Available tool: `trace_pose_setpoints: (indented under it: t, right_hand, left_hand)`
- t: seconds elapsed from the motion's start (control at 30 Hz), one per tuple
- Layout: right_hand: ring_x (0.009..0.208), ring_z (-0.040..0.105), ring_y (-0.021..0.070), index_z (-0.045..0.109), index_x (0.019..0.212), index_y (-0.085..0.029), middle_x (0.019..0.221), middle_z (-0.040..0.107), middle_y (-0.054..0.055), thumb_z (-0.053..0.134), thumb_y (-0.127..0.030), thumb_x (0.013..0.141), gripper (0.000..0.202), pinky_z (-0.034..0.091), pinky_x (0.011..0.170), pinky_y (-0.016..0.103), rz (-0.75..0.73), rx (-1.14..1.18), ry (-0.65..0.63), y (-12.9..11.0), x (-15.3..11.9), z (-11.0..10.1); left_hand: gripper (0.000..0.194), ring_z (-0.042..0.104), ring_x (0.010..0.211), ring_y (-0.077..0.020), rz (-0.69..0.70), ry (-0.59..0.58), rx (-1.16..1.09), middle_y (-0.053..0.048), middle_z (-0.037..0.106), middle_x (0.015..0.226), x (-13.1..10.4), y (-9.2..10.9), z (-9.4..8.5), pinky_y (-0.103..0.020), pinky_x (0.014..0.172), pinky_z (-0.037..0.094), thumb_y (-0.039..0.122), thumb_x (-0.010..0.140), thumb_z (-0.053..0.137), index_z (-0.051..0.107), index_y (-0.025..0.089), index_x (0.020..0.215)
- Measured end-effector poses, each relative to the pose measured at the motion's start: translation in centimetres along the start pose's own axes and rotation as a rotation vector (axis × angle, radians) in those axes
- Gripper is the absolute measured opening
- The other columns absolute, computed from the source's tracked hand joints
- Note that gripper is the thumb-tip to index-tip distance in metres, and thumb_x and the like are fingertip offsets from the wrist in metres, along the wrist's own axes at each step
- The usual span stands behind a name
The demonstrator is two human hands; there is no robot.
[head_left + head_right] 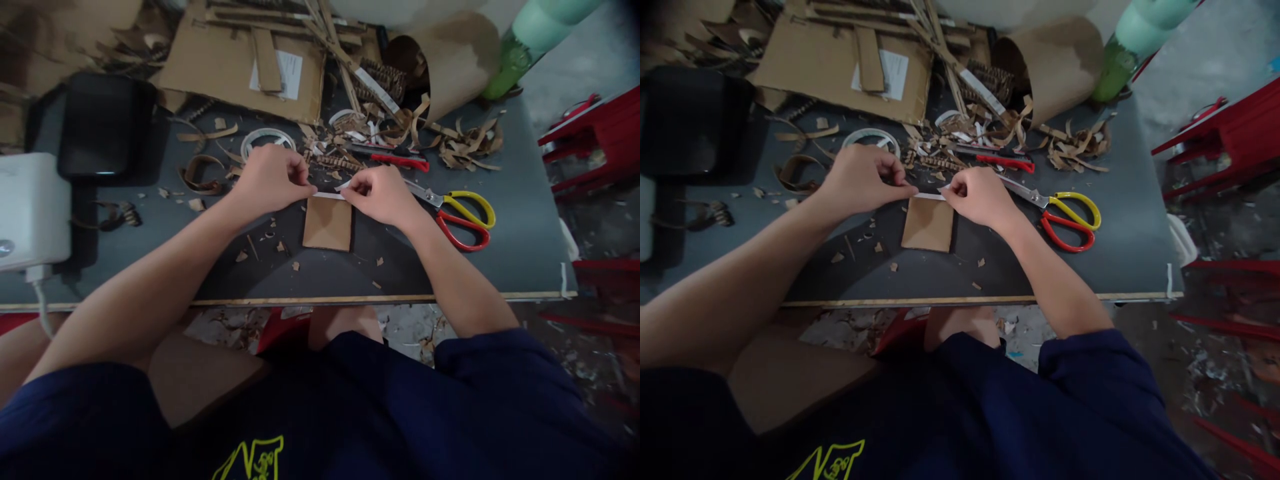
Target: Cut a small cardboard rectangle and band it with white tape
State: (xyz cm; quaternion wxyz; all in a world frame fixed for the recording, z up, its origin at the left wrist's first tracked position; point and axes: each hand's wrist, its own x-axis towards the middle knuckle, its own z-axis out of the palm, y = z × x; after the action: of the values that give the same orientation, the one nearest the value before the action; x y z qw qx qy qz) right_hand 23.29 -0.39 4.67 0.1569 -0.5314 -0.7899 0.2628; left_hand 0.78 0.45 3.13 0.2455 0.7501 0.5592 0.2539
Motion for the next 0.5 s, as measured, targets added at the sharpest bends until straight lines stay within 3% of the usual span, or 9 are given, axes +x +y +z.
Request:
trace_pose_setpoints:
  t: [0.3,0.5]
  right_hand:
    - [0.066,0.061,0.0181,0.067,0.068,-0.019,0.07,0.069,0.006,0.068,-0.034,0.086,0.023,0.042,0.065,0.035,0.022,-0.006,-0.034,-0.12,0.13,-0.13]
    - [0.064,0.06,0.0177,0.065,0.066,-0.019,0.068,0.069,0.006,0.07,-0.033,0.083,0.023,0.041,0.062,0.035,0.048,-0.001,-0.037,-0.38,0.12,-0.14]
  left_hand:
    - [0.027,0.055,0.056,-0.0163,0.069,0.032,-0.02,0.003,0.059,0.052,-0.08,-0.27,0.25,-0.033,0.065,0.043,0.036,0.066,0.074,0.054,0.023,0.054]
    - [0.022,0.058,0.061,-0.0173,-0.049,0.002,0.036,0.002,0.066,0.062,-0.03,0.67,0.19,-0.035,0.068,0.044,0.027,0.064,0.076,0.057,0.022,0.057]
